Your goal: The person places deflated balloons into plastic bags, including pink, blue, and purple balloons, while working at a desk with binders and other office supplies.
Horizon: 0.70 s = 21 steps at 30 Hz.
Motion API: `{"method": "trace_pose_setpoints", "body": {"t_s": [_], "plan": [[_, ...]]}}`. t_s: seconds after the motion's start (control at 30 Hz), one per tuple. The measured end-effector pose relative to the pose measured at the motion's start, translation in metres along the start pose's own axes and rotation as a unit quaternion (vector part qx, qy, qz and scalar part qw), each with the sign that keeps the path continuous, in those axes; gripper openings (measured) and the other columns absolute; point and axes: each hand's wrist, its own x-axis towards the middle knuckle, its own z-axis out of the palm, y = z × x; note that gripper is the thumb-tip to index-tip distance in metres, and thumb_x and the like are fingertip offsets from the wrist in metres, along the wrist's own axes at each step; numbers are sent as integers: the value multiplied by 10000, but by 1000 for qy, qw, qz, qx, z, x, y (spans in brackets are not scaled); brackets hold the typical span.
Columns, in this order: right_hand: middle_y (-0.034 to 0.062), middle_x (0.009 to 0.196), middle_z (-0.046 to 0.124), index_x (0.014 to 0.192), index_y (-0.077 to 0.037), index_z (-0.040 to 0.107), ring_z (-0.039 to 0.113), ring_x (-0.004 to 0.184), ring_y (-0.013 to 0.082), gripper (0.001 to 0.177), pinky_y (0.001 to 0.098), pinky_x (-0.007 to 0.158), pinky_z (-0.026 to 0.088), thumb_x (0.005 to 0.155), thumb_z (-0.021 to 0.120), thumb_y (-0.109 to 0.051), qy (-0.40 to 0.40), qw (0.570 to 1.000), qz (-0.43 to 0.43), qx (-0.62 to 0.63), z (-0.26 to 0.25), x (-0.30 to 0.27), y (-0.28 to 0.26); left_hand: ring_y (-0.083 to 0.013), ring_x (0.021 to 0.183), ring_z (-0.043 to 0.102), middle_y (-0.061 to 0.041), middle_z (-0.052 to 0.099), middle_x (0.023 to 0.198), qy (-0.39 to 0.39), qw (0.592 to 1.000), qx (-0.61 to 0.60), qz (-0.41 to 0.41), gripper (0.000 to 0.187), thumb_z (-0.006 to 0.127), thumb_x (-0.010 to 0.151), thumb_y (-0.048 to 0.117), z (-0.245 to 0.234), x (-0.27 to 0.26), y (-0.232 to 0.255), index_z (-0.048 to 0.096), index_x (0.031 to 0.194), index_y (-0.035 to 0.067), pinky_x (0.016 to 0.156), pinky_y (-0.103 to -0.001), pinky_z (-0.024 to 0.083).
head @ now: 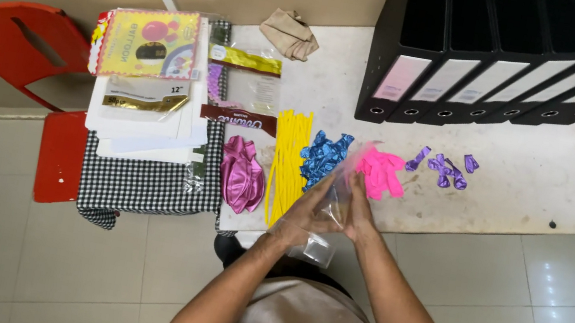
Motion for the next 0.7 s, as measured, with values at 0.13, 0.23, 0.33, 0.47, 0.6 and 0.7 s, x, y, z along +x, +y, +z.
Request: {"method": "trace_pose_setpoints", "body": {"t_s": [0.13, 0.23, 0.33, 0.47, 0.6, 0.7], "plan": [[40, 1307, 563, 1453, -372, 259, 618, 1136, 259, 642, 516, 906, 569, 898, 558, -498, 12, 999, -19, 32, -18, 1, 3, -310, 1500, 383, -165, 290, 1690, -60, 988, -90, -111, 1217, 908, 671, 337, 2, 4, 39, 209, 1641, 111, 1188, -417, 399], [110, 1145, 634, 1354, -147, 513, 653, 1011, 296, 530, 472, 832, 579, 1003, 538, -544, -61, 994, -10, 85, -41, 13, 15, -315, 1547, 321, -187, 298, 1677, -84, 993, 14, -86, 1223, 919, 670, 354, -2, 7, 49, 222, 1644, 101, 1232, -423, 334], [103, 1121, 627, 1309, -124, 511, 638, 1005, 291, 436, 469, 845, 592, 1044, 582, -462, -92, 991, 43, 90, -36, 4, 14, -334, 1572, 311, -187, 312, 1698, -111, 991, 5, -73, 1168, 880, 722, 380, -12, 7, 49, 250, 1668, 109, 1254, -436, 317], [44, 1148, 642, 1317, -196, 548, 651, 1032, 226, 401, 437, 857, 584, 964, 625, -370, -51, 996, 12, 76, -23, 2, 14, -351, 1545, 330, -208, 332, 1663, -109, 983, 145, -10, 995, 834, 830, 378, -18, 4, 38, 300, 1616, 86, 1238, -437, 324], [66, 1062, 628, 1225, -247, 557, 646, 912, 285, 312, 498, 736, 547, 954, 584, -400, 35, 994, 33, 98, -19, 9, 7, -340, 1398, 510, -181, 544, 1527, -94, 950, 296, 21, 567, 707, 1006, 263, -33, -10, 37, 507, 1501, 73, 1160, -469, 387], [83, 1162, 632, 1312, -172, 569, 643, 1041, 252, 316, 480, 924, 547, 1069, 573, -375, 65, 989, -60, 120, -43, 21, -2, -352, 1225, 653, -191, 697, 1293, -47, 981, 188, -9, 374, 619, 983, 134, -65, -17, 36, 671, 1346, 61, 1055, -436, 522]]}}
